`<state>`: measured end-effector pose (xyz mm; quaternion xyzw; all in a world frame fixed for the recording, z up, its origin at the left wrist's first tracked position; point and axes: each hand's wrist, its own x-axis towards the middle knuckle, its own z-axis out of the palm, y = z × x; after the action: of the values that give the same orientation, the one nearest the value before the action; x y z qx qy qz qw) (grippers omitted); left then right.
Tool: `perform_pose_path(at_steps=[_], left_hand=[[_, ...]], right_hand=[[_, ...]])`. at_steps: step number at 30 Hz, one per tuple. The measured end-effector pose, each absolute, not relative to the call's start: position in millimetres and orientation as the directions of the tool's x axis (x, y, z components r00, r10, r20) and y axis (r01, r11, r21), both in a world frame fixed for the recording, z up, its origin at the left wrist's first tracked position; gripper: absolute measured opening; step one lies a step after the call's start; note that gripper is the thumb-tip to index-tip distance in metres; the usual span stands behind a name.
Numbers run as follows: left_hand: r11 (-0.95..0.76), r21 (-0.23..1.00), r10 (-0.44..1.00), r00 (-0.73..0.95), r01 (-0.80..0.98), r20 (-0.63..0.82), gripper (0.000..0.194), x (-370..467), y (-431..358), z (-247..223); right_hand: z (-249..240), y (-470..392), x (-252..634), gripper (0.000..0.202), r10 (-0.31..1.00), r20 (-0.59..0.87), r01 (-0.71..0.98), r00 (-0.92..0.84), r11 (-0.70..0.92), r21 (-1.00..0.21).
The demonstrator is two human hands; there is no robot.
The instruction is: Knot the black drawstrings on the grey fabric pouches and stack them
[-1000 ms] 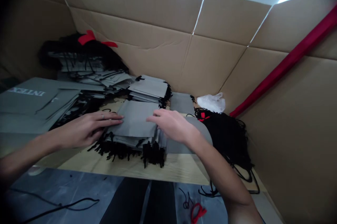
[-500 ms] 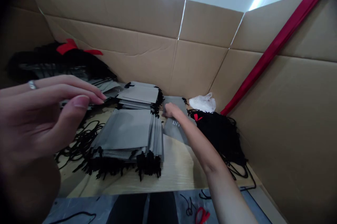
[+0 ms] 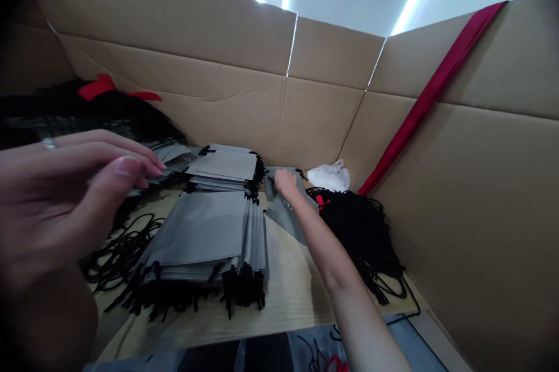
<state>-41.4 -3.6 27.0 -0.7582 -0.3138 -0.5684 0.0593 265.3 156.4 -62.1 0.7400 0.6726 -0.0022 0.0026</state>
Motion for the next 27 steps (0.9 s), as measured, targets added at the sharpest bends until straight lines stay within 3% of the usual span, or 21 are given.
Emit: perform_pose_path(at_steps=[4, 6, 8, 10, 12, 13, 14, 15, 18, 24, 27], left_hand=[[-0.853, 0.203, 0.371, 0.286, 0.48, 0.883, 0.024, -36, 20, 26], [-0.833, 0.287, 0.466, 0.32, 0.473, 0.825, 0.028, -25, 27, 20], [-0.735, 0.416, 0.629, 0.308, 0.536, 0.714, 0.032, -11, 30, 11], [-0.671, 0.512, 0.703, 0.241, 0.536, 0.669, 0.05, 5, 32, 1], [-0.696, 0.572, 0.682, 0.151, 0.433, 0.715, 0.087, 17, 33, -8], [-0.728, 0.59, 0.662, 0.135, 0.351, 0.737, 0.1, 21, 32, -11], [-0.753, 0.603, 0.65, 0.148, 0.264, 0.746, 0.099, 24, 30, -13], [-0.767, 0.613, 0.641, 0.168, 0.189, 0.749, 0.086, 26, 27, -14], [-0.753, 0.654, 0.65, 0.243, 0.079, 0.72, 0.022, 27, 14, -12], [-0.67, 0.739, 0.719, 0.191, -0.066, 0.668, 0.013, 21, 2, -6], [-0.662, 0.747, 0.726, 0.199, -0.059, 0.658, 0.01, 17, 2, -4]], right_hand=[[-30, 136, 295, 0.04, 0.861, 0.392, 0.941, 0.324, -0.247, -0.233], [-13, 114, 306, 0.027, 0.756, 0.554, 0.926, 0.348, -0.186, -0.329], [2, 85, 311, 0.034, 0.65, 0.672, 0.916, 0.355, -0.097, -0.389], [12, 52, 311, 0.033, 0.557, 0.758, 0.902, 0.339, 0.038, -0.431], [19, 20, 307, 0.028, 0.405, 0.851, 0.758, 0.334, 0.421, -0.498], [21, 6, 304, 0.03, 0.377, 0.866, 0.692, 0.328, 0.528, -0.492], [23, -6, 301, 0.03, 0.371, 0.87, 0.655, 0.325, 0.576, -0.49], [25, -16, 297, 0.03, 0.39, 0.864, 0.651, 0.32, 0.572, -0.499], [27, -35, 289, 0.027, 0.425, 0.846, 0.679, 0.322, 0.519, -0.519], [29, -54, 294, 0.02, 0.648, 0.732, 0.798, 0.211, 0.318, -0.512], [30, -60, 296, 0.017, 0.794, 0.604, 0.765, 0.073, 0.344, -0.545]])
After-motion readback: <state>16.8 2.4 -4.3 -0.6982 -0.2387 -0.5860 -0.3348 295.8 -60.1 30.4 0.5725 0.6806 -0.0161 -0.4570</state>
